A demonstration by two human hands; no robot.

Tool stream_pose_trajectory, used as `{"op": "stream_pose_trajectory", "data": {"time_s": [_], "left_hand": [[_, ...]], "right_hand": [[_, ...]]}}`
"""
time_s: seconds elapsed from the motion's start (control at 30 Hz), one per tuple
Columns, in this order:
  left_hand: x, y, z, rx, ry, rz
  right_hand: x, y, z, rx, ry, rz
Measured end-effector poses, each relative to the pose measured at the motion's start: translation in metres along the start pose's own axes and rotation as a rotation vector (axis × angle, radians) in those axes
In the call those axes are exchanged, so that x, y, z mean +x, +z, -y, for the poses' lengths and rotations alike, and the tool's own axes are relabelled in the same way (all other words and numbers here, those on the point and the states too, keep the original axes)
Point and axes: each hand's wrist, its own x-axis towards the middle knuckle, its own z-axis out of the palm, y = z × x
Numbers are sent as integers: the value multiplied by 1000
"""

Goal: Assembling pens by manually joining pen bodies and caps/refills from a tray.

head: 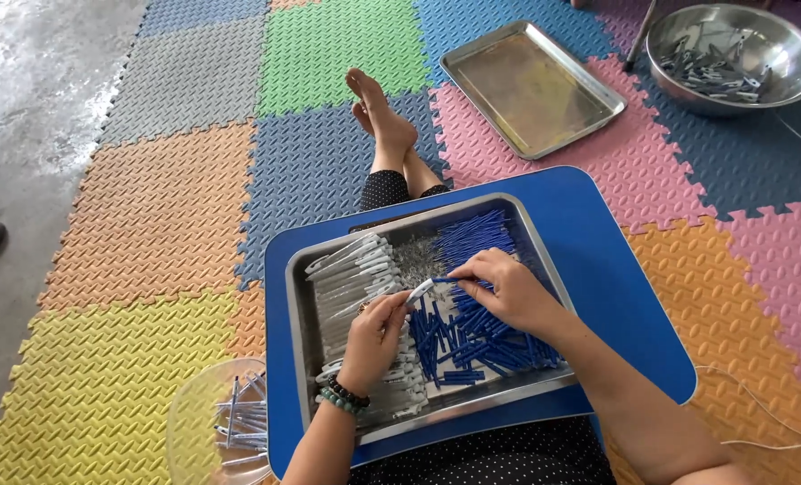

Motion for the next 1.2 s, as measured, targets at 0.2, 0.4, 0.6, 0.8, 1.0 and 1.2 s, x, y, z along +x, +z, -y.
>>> {"op": "stream_pose_trajectory", "data": {"time_s": [0.2, 0.4, 0.6, 0.8, 1.0, 1.2], "left_hand": [[-2, 1, 2, 69, 21, 24], [-3, 5, 7, 160, -96, 99], [-3, 5, 3, 157, -111, 88], [1, 5, -10, 166, -103, 53], [1, 6, -12, 181, -78, 41], [1, 4, -15, 165, -87, 32]], "right_hand": [[-4, 4, -10, -25, -51, -15], [8, 0, 18, 112, 146, -44], [1, 26, -8, 579, 369, -97], [1, 27, -9, 655, 340, -99], [2, 29, -1, 634, 393, -93], [2, 25, -3, 614, 356, -53]]}}
